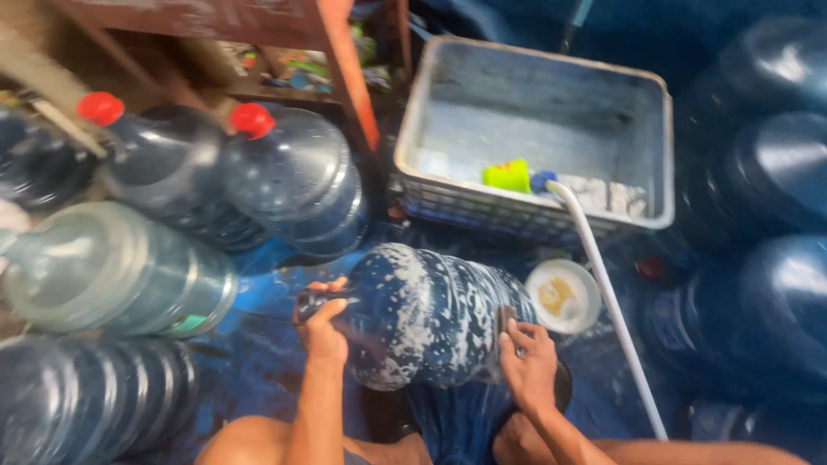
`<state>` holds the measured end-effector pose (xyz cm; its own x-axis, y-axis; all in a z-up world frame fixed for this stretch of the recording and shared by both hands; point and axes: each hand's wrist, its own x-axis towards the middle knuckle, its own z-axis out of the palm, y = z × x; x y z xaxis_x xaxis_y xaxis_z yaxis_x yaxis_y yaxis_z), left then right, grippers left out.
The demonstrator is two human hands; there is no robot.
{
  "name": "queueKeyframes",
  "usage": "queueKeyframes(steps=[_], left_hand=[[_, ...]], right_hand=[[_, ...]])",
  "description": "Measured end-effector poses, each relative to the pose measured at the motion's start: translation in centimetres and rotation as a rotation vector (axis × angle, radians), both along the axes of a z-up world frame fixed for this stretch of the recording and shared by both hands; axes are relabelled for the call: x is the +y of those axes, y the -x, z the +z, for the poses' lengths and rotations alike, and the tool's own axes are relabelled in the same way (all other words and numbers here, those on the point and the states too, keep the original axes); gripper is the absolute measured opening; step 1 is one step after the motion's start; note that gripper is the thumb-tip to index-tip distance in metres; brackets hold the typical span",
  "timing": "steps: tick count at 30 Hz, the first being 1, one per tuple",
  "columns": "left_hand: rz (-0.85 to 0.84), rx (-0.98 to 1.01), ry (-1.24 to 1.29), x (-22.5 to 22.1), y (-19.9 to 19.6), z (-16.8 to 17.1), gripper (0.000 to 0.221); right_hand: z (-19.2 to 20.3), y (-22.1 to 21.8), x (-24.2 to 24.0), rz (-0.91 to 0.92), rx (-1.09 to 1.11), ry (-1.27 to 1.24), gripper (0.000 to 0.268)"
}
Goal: Scrubbing the exterior of a large plastic water jug with soap and a sponge, then rinsing it with water using a cup.
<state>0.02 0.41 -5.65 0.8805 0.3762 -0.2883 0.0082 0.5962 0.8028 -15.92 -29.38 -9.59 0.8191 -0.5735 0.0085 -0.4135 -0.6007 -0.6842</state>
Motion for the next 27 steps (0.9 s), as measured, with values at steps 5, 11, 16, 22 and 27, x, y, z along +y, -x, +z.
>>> queueKeyframes(steps=[5, 11, 16, 22, 27], left_hand=[[0.203, 0.14, -0.042, -1.9, -0.9, 3.3, 0.034], [0.402, 0.576, -0.156, -2.3, -0.7, 8.6, 0.02], [0.494, 0.612, -0.144, -2.3, -0.4, 9.6, 0.018], [0.556, 0.724, -0.137, -1.4, -1.4, 9.4, 0.027], [0.51, 0.804, -0.189, -1.8, -1.6, 10.3, 0.046]], right_hand=[[-4.5, -0.1, -0.5, 0.069, -0.098, 0.149, 0.043], [-6.2, 0.6, 0.6, 0.115, -0.292, 0.294, 0.054], [-2.7, -4.2, 0.1, 0.231, -0.031, 0.136, 0.051], [-10.0, 0.0, 0.4, 0.227, -0.541, 0.422, 0.049], [-10.5, 0.3, -1.3, 0.045, -0.377, 0.328, 0.053]])
